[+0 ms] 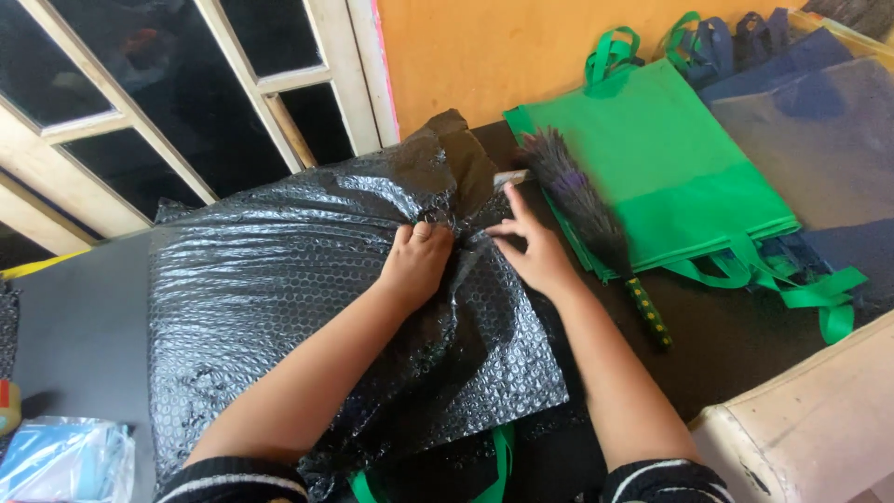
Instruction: A person is preparing a green tote bag for shipping by dusting it, wrapping it in black bubble wrap, and securing the wrap with clear tape.
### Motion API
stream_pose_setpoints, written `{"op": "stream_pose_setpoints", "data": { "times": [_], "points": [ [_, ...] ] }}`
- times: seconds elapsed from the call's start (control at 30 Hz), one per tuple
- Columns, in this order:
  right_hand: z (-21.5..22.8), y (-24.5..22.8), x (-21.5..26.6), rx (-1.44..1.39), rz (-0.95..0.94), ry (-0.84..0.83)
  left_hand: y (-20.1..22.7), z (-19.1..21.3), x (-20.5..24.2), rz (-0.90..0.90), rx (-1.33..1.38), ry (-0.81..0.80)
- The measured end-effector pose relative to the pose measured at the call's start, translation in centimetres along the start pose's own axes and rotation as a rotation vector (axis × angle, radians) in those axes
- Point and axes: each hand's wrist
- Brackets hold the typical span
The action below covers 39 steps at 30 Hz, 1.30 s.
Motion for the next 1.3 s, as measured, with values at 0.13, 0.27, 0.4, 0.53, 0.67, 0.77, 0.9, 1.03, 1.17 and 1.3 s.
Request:
{"op": "stream_pose_setpoints", "data": {
  "times": [0.13, 0.27, 0.4, 0.53, 0.67, 0.77, 0.9, 1.03, 1.17, 1.3],
  "points": [
    [1.9, -3.2, -2.5, -0.184, -0.185, -0.01, 0.1, 1.1, 0.0, 0.099, 0.074, -0.115],
    [1.2, -5.6, -4.5, 0.012, -0.443, -0.276, -0.9, 1.7, -0.8, 0.184, 0.196, -0.272],
    [-1.1, -4.1, -4.1, 0.151, -0.458, -0.213, -2.0, 1.7, -1.6, 0.158, 0.229, -0.269],
    [-1.8, -3.2, -2.5, 0.072, -0.444, -0.048, -3.9, 4.9, -4.5, 0.158, 0.36, -0.277],
    [-1.9, -3.9, -1.8, 0.015, -0.414, 0.026, -6.8, 6.2, -5.5, 0.32, 0.453, -0.212],
    [-2.2, -2.6, -1.8, -0.105, -0.429, 0.063, -7.2, 4.1, -5.0, 0.42, 0.473, -0.452],
    [-2.4, -1.7, -1.7, -0.175, -0.415, 0.081, -6.8, 2.1, -4.6, 0.467, 0.487, -0.476],
    [-2.5, -1.4, -1.4, -0.188, -0.407, 0.101, -7.1, 2.8, -5.3, 0.548, 0.577, -0.36],
    [-2.7, -0.9, -1.6, -0.201, -0.394, 0.111, -7.2, 1.1, -5.1, 0.521, 0.542, -0.492],
    [-2.7, -1.0, -1.6, -0.202, -0.396, 0.112, -7.3, 0.7, -5.5, 0.556, 0.491, -0.475]
  ]
}}
Point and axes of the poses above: each hand's wrist, its own x-axis away from the middle knuckle, its own z-axis out of the back of the hand, y = z × x, and after that the axes turned 5 degrees about -y, right-handed
